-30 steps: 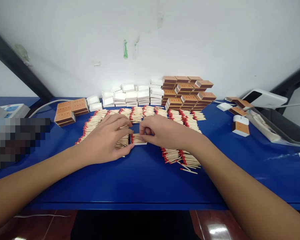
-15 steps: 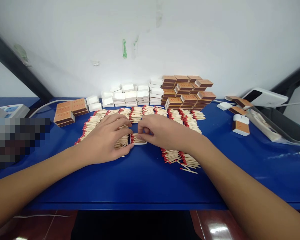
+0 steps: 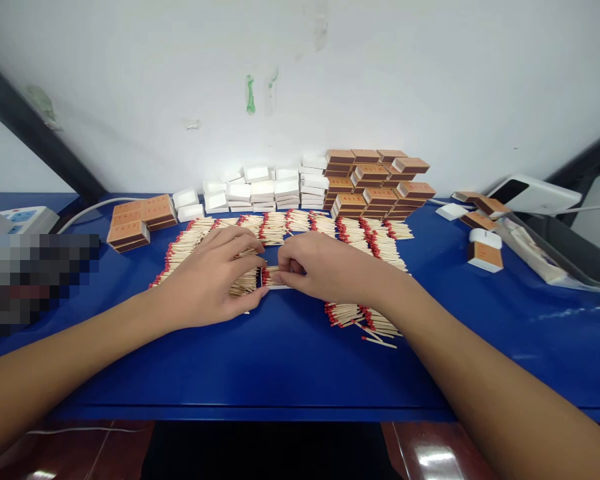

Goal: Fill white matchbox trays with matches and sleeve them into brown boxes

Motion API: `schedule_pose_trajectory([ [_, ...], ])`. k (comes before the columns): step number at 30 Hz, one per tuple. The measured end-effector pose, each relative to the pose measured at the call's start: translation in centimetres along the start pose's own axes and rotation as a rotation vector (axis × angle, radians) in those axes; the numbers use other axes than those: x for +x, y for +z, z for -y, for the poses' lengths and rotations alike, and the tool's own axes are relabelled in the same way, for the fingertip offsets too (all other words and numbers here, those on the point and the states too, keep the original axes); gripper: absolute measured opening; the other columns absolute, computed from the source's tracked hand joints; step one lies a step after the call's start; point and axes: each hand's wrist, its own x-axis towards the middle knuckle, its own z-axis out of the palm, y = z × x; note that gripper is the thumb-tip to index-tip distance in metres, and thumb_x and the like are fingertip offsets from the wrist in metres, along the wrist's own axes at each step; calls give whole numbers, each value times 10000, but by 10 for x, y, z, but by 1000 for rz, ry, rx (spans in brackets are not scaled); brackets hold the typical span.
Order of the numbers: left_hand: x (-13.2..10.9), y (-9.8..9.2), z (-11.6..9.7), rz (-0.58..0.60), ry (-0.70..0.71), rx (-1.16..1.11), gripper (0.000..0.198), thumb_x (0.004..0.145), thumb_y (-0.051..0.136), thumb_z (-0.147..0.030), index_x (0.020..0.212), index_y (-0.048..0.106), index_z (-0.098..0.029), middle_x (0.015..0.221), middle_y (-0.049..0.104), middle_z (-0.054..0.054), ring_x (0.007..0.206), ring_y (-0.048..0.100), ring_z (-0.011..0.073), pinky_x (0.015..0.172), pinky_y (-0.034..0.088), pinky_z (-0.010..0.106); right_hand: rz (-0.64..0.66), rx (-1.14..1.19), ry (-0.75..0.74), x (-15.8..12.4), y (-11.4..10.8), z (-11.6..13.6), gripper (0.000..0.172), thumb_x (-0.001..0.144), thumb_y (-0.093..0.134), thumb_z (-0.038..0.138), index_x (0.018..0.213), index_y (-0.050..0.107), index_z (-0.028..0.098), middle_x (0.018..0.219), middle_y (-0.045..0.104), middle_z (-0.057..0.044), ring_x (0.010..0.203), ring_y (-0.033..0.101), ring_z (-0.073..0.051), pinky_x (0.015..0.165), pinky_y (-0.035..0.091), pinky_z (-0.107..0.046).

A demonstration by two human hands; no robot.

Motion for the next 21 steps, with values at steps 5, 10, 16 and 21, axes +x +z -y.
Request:
schedule_pose_trajectory([
  [5, -1, 1, 1, 4, 4, 4, 248, 1014, 678, -372, 1065, 795, -159, 1187, 734, 143, 1276, 623, 361, 1112, 491, 546, -48, -19, 1, 2, 2, -1, 271, 1037, 619, 423, 845, 630, 233, 812, 657, -22, 714, 515, -177, 657, 323, -332],
  [10, 0, 0, 0, 13, -1, 4, 249, 1014, 679, -366, 1053, 798, -151, 1173, 730, 145, 1260, 630, 355, 1120, 488, 538, -82, -17, -20, 3, 1, 1, 173, 994, 619, 323, 849, 635, 231, 831, 666, -24, 733, 527, -179, 672, 326, -329],
  [16, 0, 1, 1, 15, -1, 9, 260, 1019, 671, -377, 1062, 798, -155, 1172, 729, 148, 1273, 625, 370, 1110, 495, 554, -128, -47, -51, 5, 6, -1, 140, 989, 612, 279, 862, 637, 225, 824, 649, -21, 737, 531, -179, 683, 323, -325],
  [21, 0, 2, 1, 13, -3, 2, 289, 1027, 658, -392, 1067, 803, -145, 1174, 729, 150, 1286, 625, 378, 1122, 500, 557, -159, -51, -88, 6, 10, -4, 157, 1009, 591, 284, 874, 639, 222, 831, 636, -25, 743, 526, -182, 695, 337, -325],
])
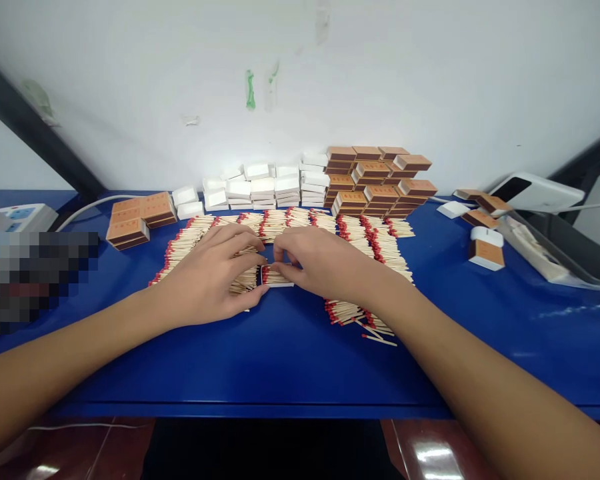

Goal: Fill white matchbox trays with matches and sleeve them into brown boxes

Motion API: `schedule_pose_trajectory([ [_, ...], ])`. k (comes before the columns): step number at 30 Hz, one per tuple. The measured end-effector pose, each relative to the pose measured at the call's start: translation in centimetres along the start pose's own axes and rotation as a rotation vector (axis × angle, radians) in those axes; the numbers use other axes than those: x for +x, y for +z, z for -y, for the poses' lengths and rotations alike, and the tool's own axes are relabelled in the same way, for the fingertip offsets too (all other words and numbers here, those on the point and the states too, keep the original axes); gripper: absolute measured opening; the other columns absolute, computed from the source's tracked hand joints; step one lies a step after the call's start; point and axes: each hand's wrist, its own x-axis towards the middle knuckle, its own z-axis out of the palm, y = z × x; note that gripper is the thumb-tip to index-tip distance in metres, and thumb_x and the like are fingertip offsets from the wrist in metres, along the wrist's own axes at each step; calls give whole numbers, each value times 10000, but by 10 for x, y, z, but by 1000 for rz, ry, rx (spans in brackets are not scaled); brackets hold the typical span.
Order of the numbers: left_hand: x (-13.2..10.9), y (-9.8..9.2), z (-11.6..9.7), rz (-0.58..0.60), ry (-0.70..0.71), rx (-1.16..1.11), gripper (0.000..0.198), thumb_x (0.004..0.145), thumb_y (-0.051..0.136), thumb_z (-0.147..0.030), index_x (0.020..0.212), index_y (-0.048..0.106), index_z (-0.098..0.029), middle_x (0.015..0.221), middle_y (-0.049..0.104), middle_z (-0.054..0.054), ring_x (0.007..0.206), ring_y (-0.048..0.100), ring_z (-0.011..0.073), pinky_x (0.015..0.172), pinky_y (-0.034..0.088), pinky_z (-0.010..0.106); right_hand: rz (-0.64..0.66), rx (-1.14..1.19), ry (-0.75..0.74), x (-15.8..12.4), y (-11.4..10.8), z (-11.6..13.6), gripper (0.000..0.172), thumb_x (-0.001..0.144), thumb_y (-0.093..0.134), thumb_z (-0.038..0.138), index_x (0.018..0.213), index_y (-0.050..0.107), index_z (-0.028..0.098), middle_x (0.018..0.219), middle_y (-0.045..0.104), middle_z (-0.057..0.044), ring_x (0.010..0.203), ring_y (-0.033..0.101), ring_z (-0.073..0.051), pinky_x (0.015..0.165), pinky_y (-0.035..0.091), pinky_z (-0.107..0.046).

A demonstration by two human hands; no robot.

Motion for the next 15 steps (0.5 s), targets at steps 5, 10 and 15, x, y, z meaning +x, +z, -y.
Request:
schedule_pose_trajectory([
  [5, 0, -1, -1, -9, 5, 1, 288, 1034, 648, -388, 1075, 804, -149, 1178, 735, 147, 1286, 626, 373, 1127, 494, 560, -7, -24, 13, 0, 2, -1, 157, 1004, 586, 262, 857, 620, 221, 826, 637, -28, 743, 526, -183, 689, 335, -325],
  [10, 0, -1, 0, -7, 7, 14, 269, 1026, 660, -382, 1049, 800, -154, 1164, 736, 146, 1275, 629, 370, 1114, 493, 551, 10, -3, 24, 0, 1, 1, 123, 1002, 588, 252, 904, 654, 219, 817, 646, -23, 730, 533, -179, 677, 329, -319],
  [15, 0, -1, -1, -13, 5, 13, 281, 1034, 659, -379, 1104, 802, -148, 1211, 743, 150, 1291, 633, 367, 1115, 497, 553, -45, -60, 107, 4, -3, -6, 145, 1011, 576, 214, 961, 711, 207, 801, 657, -32, 758, 562, -197, 688, 348, -327],
])
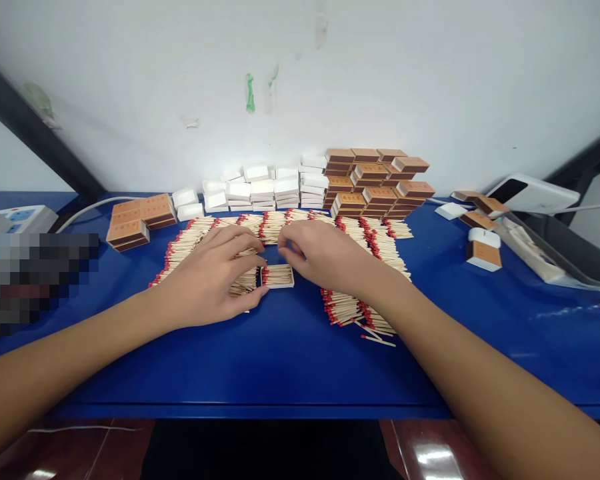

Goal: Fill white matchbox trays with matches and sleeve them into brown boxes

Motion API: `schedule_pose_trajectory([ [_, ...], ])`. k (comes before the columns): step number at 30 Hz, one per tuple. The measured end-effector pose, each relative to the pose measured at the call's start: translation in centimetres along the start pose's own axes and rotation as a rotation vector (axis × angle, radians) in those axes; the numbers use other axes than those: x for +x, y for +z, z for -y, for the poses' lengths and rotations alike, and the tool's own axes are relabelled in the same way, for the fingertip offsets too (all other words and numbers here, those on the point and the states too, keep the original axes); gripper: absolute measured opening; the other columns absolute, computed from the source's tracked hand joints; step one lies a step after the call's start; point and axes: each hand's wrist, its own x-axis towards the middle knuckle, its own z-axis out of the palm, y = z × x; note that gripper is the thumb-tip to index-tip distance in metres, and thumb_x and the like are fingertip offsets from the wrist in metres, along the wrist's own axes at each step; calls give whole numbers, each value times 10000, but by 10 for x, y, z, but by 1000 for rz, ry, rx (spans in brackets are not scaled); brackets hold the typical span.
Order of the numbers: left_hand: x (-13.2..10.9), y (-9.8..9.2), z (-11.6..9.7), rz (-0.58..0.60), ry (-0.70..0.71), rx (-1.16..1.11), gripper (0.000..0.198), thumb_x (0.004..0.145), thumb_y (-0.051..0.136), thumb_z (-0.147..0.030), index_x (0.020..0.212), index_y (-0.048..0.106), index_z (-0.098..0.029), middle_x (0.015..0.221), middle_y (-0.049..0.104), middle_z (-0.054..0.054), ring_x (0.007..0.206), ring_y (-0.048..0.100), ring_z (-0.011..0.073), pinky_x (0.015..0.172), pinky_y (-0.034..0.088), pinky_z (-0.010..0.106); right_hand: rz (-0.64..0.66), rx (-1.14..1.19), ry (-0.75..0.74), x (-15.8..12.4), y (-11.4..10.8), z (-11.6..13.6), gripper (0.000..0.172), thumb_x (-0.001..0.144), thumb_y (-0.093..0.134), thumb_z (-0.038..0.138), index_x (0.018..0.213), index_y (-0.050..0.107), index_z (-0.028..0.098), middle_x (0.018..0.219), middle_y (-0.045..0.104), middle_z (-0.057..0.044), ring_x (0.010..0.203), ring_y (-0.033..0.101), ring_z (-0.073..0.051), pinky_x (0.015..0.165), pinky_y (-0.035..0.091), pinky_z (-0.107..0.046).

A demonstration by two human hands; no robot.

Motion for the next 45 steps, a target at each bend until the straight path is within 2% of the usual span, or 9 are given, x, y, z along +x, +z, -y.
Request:
schedule_pose_trajectory([
  [3, -1, 0, 0, -5, 0, -10, 268, 1029, 669, -379, 1094, 799, -154, 1230, 746, 152, 1317, 626, 366, 1157, 484, 560, -49, -51, -7, 4, 4, -7, 186, 1034, 585, 240, 1075, 762, 202, 863, 677, -62, 834, 597, -228, 740, 385, -345],
  [6, -1, 0, 0, -11, 7, -9, 281, 1025, 678, -386, 1103, 800, -145, 1238, 745, 158, 1322, 624, 369, 1172, 483, 568, -34, -41, -24, 8, 12, -11, 199, 1052, 589, 255, 1130, 768, 215, 924, 689, -74, 890, 616, -243, 780, 410, -357],
  [10, -2, 0, 1, -14, 11, -3, 291, 1020, 687, -385, 1109, 805, -134, 1235, 744, 161, 1325, 622, 378, 1175, 486, 575, -31, -47, 17, 12, 19, -13, 121, 1049, 612, 244, 1002, 716, 202, 917, 686, -66, 858, 603, -230, 759, 400, -353],
  [14, -1, 0, 1, -7, 11, -7, 280, 1016, 695, -383, 1106, 807, -143, 1228, 745, 157, 1317, 625, 372, 1166, 491, 574, -3, -29, 81, 13, 20, -15, 142, 1059, 622, 273, 935, 647, 208, 906, 683, -65, 857, 597, -232, 731, 388, -345],
  [18, -1, 0, 1, -10, 11, -9, 292, 1020, 685, -383, 1100, 811, -132, 1227, 744, 158, 1327, 626, 374, 1172, 485, 571, -36, -20, -1, 12, 20, -20, 72, 1062, 617, 260, 1040, 667, 214, 968, 686, -78, 935, 605, -255, 791, 414, -352],
  [21, -1, 0, 1, -1, 3, -4, 303, 1026, 676, -394, 1112, 810, -135, 1243, 744, 160, 1335, 623, 378, 1176, 486, 576, -55, -13, -88, 13, 20, -22, 140, 1062, 605, 234, 1162, 703, 235, 1038, 681, -88, 1013, 617, -276, 859, 439, -367],
  [27, -1, 0, 1, 2, -1, -1, 287, 1025, 674, -393, 1109, 804, -152, 1234, 746, 158, 1323, 624, 371, 1175, 487, 574, -24, -6, -87, 16, 20, -22, 182, 1074, 582, 225, 1180, 730, 232, 1076, 666, -101, 1081, 626, -289, 909, 456, -379],
  [35, 0, -1, 0, -15, 3, -32, 238, 1024, 664, -363, 1087, 798, -178, 1216, 751, 139, 1307, 631, 351, 1143, 490, 543, 6, 21, -41, 17, 17, -22, 131, 1053, 615, 254, 932, 651, 221, 989, 674, -88, 1008, 601, -271, 860, 432, -376],
  [45, -1, -1, -1, 10, -9, -15, 258, 1021, 680, -382, 1109, 801, -172, 1240, 741, 143, 1307, 613, 355, 1151, 475, 547, 74, 21, -4, 6, 2, -23, 189, 1032, 674, 377, 927, 660, 221, 991, 644, -86, 944, 583, -255, 792, 418, -368],
])
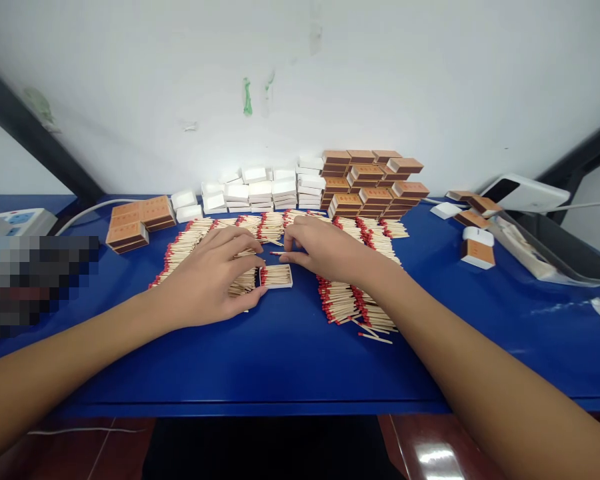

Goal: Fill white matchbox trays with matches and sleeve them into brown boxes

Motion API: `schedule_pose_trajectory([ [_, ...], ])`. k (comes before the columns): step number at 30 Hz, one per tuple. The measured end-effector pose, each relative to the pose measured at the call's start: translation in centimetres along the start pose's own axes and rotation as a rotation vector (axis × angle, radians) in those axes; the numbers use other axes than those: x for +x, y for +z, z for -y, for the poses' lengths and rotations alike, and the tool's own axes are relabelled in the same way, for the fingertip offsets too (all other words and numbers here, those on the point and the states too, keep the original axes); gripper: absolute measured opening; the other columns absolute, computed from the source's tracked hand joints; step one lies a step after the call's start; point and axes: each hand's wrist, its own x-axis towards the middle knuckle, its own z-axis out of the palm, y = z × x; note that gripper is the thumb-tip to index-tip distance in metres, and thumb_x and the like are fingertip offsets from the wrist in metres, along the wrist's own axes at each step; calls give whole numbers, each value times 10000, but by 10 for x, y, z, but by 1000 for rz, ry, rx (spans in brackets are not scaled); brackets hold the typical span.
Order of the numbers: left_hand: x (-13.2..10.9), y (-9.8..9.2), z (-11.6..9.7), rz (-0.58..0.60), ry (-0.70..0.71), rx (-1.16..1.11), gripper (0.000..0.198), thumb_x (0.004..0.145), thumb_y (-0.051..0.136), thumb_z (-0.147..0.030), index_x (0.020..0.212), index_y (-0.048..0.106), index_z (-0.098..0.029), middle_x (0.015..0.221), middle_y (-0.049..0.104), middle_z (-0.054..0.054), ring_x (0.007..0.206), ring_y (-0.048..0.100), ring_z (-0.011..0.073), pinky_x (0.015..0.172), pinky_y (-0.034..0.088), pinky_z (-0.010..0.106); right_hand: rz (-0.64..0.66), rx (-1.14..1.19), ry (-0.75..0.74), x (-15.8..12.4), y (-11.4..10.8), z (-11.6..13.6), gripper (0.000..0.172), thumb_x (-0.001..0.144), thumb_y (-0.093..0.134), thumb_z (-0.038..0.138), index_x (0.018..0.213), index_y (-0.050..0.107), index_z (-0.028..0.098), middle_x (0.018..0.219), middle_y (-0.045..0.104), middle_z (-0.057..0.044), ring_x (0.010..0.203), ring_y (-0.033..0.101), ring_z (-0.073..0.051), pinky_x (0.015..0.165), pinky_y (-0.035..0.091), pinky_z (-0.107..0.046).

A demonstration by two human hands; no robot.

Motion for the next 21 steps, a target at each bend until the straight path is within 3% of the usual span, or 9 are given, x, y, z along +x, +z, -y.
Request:
schedule_pose_trajectory([
  [16, 0, -1, 0, -1, 3, 4, 259, 1019, 687, -378, 1120, 803, -169, 1248, 749, 145, 1321, 618, 358, 1158, 473, 546, 5, -18, 10, -3, -2, 0, 241, 1017, 677, 389, 843, 623, 232, 929, 633, -79, 916, 587, -258, 769, 418, -387],
  [21, 0, -1, 0, -6, -3, 7, 263, 1016, 694, -385, 1120, 806, -170, 1248, 752, 141, 1296, 622, 358, 1140, 478, 548, 73, -22, 49, -5, -6, -4, 213, 1010, 671, 374, 855, 651, 230, 944, 648, -83, 873, 588, -249, 735, 426, -388],
])
